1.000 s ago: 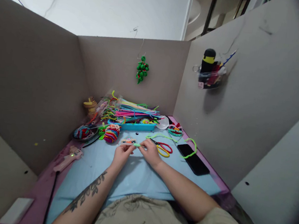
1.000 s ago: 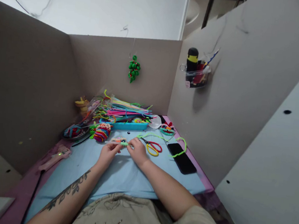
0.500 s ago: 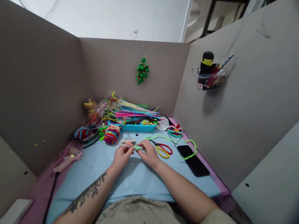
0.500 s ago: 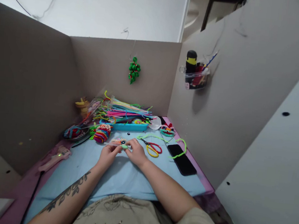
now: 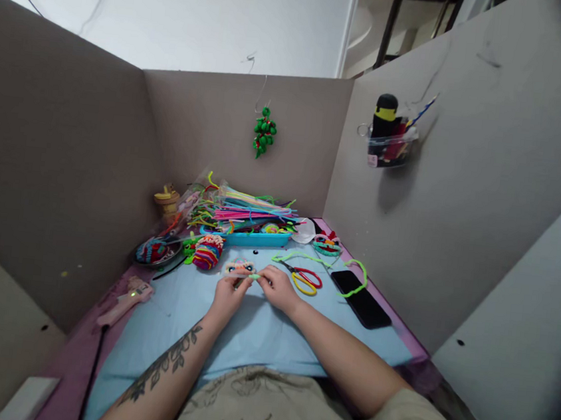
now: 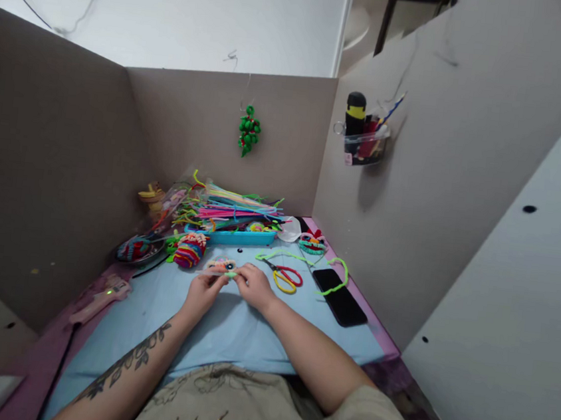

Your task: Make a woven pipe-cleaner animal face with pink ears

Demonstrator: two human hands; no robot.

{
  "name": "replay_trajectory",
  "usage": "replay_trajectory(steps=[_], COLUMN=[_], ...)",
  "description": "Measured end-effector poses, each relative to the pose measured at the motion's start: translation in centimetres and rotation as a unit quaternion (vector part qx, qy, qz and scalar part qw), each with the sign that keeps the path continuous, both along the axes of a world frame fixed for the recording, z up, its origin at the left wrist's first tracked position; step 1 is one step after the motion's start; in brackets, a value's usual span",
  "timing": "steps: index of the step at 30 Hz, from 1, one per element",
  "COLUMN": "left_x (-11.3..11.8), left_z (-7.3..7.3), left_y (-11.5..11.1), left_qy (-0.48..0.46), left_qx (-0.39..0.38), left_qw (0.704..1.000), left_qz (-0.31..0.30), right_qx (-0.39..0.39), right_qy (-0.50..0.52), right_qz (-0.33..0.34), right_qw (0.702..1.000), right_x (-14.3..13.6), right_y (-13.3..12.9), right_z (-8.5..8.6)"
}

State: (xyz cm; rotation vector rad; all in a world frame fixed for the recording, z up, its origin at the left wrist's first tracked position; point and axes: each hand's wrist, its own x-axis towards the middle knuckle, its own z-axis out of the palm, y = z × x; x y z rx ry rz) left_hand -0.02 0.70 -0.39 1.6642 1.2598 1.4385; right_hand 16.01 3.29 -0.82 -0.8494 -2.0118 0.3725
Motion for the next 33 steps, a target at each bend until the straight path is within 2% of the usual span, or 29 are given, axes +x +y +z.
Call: replay_trajectory(steps=[3,6,16,24,29,33], left_x=[0.1,0.2,0.2,-0.1,0.1,0.3], left_z=[0.2,0.3,0.2,-0.9,-0.4,0.2], left_y=[-0.1,-0.1,0.3,0.9,0.6,0.2], left_qy=[-0.004,-0.024,-0.083,-0.053,-0.034,-0.056], left_qx=[-0.008,-0.036,-0.095,-0.035,-0.019,-0.032], left_qw=[1.0,0.999,0.991,0.998,0.999,0.998], left_qz=[0.009,-0.011,-0.047,-0.009,0.026,0.011], right_qx=[-0.002,-0.004,-0.003,0.001,0.006,0.008], right_qy=[0.021,0.036,0.059,0.053,0.034,0.032], right_qz=[-0.039,-0.061,-0.081,-0.087,-0.095,-0.093], right_qw=[0.999,0.997,0.995,0.995,0.995,0.995], right_x=[-0.1,-0.1,-0.1,-0.2,-0.3,-0.3], right_y=[0.1,0.2,0.5,0.5,0.4,0.2], right_z=[0.1,0.0,-0.5,-0.7,-0.6,-0.4])
